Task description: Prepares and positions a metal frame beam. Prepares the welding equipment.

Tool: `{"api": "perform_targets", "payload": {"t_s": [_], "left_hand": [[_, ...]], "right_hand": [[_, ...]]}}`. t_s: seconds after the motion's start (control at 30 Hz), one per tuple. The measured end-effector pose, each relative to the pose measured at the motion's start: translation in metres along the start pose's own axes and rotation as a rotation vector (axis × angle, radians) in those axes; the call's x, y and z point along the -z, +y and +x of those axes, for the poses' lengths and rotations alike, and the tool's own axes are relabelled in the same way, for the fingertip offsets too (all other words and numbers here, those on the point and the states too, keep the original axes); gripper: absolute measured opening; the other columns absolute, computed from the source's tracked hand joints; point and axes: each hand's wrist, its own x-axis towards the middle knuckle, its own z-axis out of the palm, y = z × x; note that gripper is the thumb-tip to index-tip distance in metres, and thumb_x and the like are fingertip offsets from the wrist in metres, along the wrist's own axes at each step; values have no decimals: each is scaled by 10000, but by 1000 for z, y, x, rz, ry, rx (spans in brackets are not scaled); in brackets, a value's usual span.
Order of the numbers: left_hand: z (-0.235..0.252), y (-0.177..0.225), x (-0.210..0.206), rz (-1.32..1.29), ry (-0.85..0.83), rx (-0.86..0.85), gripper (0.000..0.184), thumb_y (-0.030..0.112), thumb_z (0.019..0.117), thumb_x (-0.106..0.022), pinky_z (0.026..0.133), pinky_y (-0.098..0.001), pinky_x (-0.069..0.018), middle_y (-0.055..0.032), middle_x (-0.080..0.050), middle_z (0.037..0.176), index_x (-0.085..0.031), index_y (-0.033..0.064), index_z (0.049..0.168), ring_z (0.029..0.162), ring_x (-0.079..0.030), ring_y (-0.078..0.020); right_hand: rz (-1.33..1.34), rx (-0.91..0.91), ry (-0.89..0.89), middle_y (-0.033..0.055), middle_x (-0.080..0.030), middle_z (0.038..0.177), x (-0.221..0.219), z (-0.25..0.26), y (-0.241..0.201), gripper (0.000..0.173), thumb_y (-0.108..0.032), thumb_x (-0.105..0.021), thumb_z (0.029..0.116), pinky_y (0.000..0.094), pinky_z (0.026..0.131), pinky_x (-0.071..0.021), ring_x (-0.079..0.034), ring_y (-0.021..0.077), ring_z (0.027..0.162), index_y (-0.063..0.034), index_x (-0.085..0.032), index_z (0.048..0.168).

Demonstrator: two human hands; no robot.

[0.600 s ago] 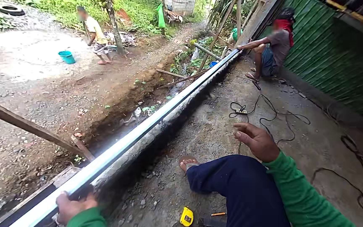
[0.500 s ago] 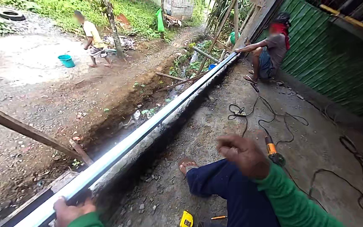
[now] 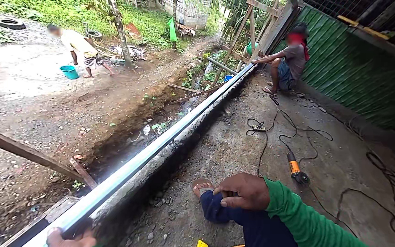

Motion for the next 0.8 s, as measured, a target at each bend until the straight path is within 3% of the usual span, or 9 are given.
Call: {"api": "perform_targets", "payload": {"t_s": [0.43,0.8], "left_hand": [[4,-1,2,20,-1,-31,443,345,1093,-478,879,-479,-576,-176,-613,1268,-453,57,1428,1084,-653,-280],[-1,1,1,29,7,-17,443,344,1096,-471,920,-487,-566,-186,-601,1313,-459,52,1429,1146,-641,-293]], "right_hand": [[8,40,11,77,-702,936,-1,1,3,345,-307,-608,1039,421,787,-580,-675,186,803,-96,-656,1307],[2,48,-5,75,-702,934,-1,2,3,353,-310,-597,1042,422,787,-578,-675,189,805,-91,-647,1315]]}}
